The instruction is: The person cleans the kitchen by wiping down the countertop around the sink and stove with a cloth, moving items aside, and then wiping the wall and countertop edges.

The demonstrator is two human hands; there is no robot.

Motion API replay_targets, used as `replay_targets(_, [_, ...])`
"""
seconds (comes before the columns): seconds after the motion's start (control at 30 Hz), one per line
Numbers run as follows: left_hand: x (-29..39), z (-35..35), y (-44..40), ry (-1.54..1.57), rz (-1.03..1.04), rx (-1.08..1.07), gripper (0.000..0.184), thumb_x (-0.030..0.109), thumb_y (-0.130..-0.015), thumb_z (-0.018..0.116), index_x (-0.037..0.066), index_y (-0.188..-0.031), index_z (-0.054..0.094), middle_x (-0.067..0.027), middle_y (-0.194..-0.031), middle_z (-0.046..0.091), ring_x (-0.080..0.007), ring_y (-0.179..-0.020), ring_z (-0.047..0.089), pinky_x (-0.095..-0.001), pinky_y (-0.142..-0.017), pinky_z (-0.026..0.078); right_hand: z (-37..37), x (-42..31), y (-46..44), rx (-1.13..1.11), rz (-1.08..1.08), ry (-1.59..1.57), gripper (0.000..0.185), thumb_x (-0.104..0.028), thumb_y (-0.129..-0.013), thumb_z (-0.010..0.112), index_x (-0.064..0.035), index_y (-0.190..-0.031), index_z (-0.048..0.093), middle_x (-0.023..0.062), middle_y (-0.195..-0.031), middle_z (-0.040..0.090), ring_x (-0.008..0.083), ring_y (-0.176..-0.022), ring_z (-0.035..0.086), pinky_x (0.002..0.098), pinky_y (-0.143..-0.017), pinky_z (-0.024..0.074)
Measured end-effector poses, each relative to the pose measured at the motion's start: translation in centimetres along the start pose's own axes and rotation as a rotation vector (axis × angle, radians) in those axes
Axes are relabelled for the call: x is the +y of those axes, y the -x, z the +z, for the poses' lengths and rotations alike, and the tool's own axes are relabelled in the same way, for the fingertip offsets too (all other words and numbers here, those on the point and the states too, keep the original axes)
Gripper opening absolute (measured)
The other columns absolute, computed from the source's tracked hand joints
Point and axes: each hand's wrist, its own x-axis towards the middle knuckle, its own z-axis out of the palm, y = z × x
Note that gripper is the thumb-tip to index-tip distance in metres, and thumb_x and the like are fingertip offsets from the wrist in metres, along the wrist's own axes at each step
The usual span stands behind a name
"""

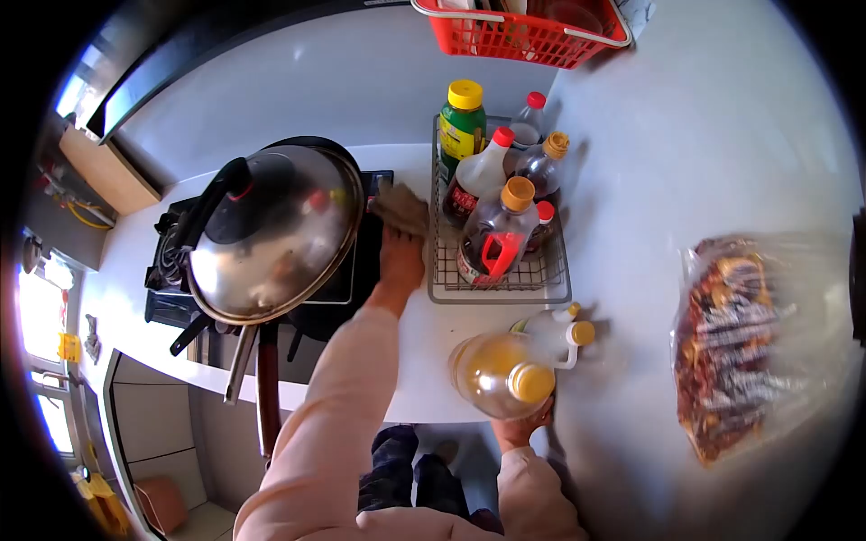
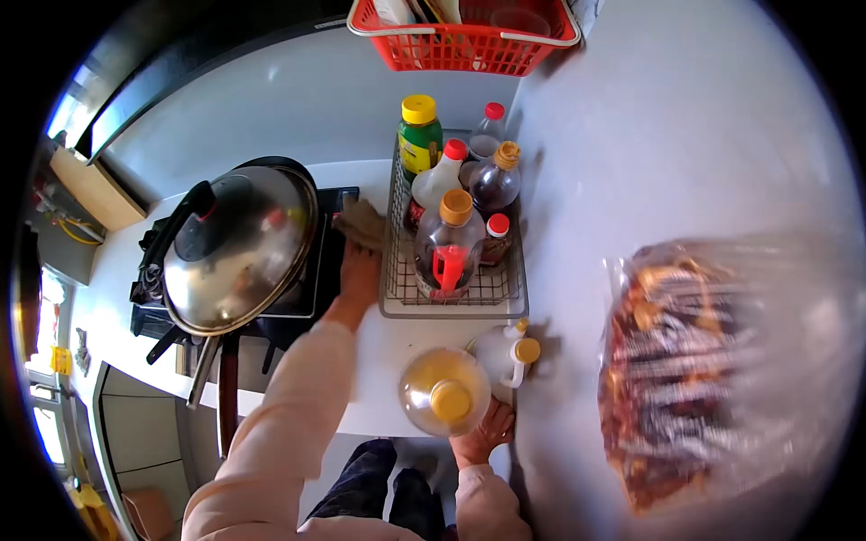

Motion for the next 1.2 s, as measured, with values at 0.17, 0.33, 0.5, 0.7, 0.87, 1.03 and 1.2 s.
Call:
replay_targets(0.17, [0.7,-3.1,4.6,0.218,-0.048,-0.166,0.048,0.014,-0.079,0.053,0.011,-0.127,0.054,-0.0130,-0.133,0.048,-0.0328,-0.129,0.037,-0.0504,-0.114,0.006,0.2,-0.4,0.0,-0.061,0.049,0.116,0.055,-0.030,-0.062,0.074,-0.0098,-0.105,0.048,0.0135,-0.099,0.045,0.0355,-0.095,0.046,0.0484,-0.072,0.0365])
replay_targets(0.33, [-0.4,0.7,-4.1,0.043,-0.072,-0.109,0.042,0.018,-0.082,0.051,0.010,-0.123,0.057,-0.0127,-0.130,0.053,-0.0309,-0.130,0.038,-0.0551,-0.112,0.006,1.4,1.6,0.8,-0.024,-0.014,-0.168,0.059,-0.031,-0.062,0.075,-0.0080,-0.109,0.048,0.0138,-0.099,0.045,0.0371,-0.096,0.045,0.0482,-0.074,0.0371])
replay_targets(0.5, [-3.1,7.6,-14.4,-0.154,-0.112,0.166,0.046,0.022,-0.081,0.055,0.010,-0.125,0.054,-0.0125,-0.125,0.057,-0.0301,-0.121,0.048,-0.0547,-0.111,0.013,1.1,2.3,1.5,-0.072,-0.033,-0.069,0.061,-0.032,-0.063,0.075,-0.0076,-0.112,0.048,0.0142,-0.101,0.044,0.0377,-0.098,0.044,0.0494,-0.075,0.0367])
replay_targets(0.7, [-2.9,3.9,-14.2,0.150,-0.062,-0.402,0.046,0.017,-0.076,0.060,0.012,-0.122,0.056,-0.0148,-0.131,0.051,-0.0328,-0.121,0.048,-0.0522,-0.109,0.020,1.2,2.7,1.3,-0.085,-0.033,-0.052,0.063,-0.032,-0.064,0.074,-0.0071,-0.116,0.047,0.0146,-0.104,0.044,0.0385,-0.100,0.043,0.0510,-0.078,0.0363])
replay_targets(0.87, [-0.4,1.1,-3.2,0.195,0.004,-0.071,0.044,0.012,-0.079,0.053,0.008,-0.123,0.056,-0.0180,-0.132,0.048,-0.0361,-0.131,0.032,-0.0490,-0.113,0.016,1.7,1.7,1.0,-0.065,-0.032,-0.103,0.065,-0.032,-0.065,0.074,-0.0067,-0.119,0.047,0.0149,-0.106,0.043,0.0392,-0.102,0.042,0.0522,-0.079,0.0359])
replay_targets(1.03, [1.9,-4.8,9.2,0.426,-0.016,-0.076,0.041,0.006,-0.073,0.053,0.005,-0.114,0.062,-0.0174,-0.119,0.057,-0.0326,-0.121,0.046,-0.0474,-0.112,0.021,-2.1,-0.9,0.1,-0.335,0.247,-0.085,0.045,-0.023,-0.078,0.062,-0.0067,-0.118,0.048,0.0136,-0.109,0.047,0.0347,-0.108,0.044,0.0527,-0.083,0.0380])
replay_targets(1.2, [4.3,-11.9,22.5,0.538,0.054,0.009,0.046,0.002,-0.070,0.053,0.003,-0.115,0.060,-0.0156,-0.118,0.058,-0.0312,-0.119,0.050,-0.0494,-0.112,0.021,-8.2,-4.5,2.7,-0.009,0.192,-0.643,0.044,-0.009,-0.077,0.063,-0.0035,-0.118,0.047,0.0120,-0.104,0.051,0.0279,-0.095,0.051,0.0391,-0.084,0.0426])
